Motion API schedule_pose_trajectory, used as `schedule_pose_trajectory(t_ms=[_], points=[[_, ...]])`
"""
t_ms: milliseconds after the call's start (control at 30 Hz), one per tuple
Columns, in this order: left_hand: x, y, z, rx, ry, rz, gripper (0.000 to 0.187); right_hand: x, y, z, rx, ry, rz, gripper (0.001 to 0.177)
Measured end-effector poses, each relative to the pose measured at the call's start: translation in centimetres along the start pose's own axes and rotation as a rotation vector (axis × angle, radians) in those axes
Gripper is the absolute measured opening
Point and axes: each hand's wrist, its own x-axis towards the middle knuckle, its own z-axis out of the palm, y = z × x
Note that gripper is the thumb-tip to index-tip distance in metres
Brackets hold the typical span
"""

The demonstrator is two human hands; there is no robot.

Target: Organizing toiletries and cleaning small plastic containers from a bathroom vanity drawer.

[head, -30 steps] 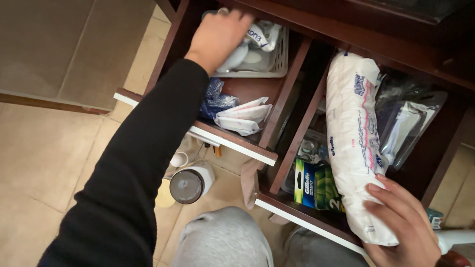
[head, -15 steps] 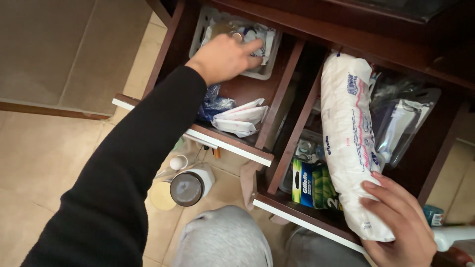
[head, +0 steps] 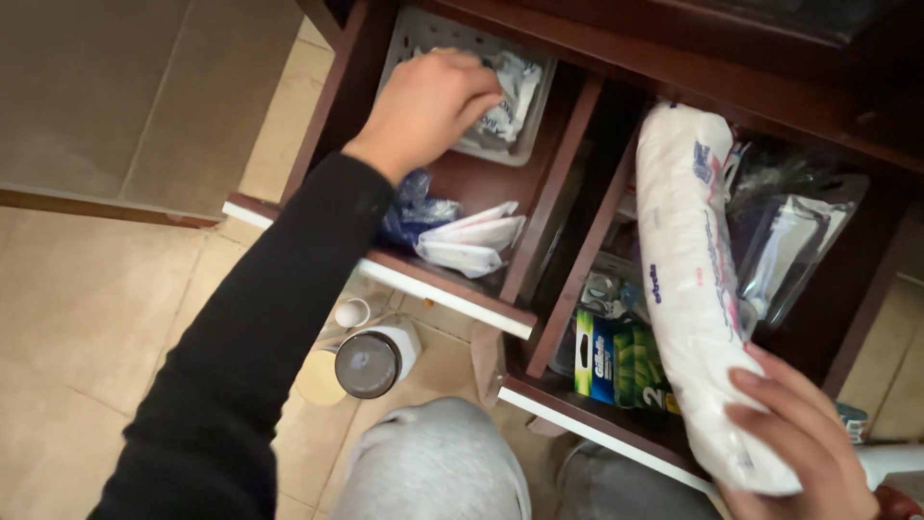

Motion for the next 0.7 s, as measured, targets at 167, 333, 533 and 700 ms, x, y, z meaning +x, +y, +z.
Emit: schedule_pose_trajectory(t_ms=[167, 333, 533, 700], points=[[-2.6, 1.5, -0.1, 0.244, 0.436, 0.131, 0.051, -15.0, 15.1, 2.7, 0.492, 0.102, 0.422, 0.038], [-2.8, 1.5, -0.2, 0.331, -0.011, 0.032, 0.028, -19.8, 24.7, 3.2, 0.486, 0.083, 0.381, 0.047], [-2.8, 0.3, 0.9, 0.418, -0.129, 0.118, 0.009, -16.8, 24.6, 2.7, 0.387, 0.109, 0.160, 0.048], [-1.6, 0.6, 2.1, 0.421, -0.085, 0.051, 0.011, -21.7, 30.5, 4.1, 0.399, 0.192, 0.078, 0.042]])
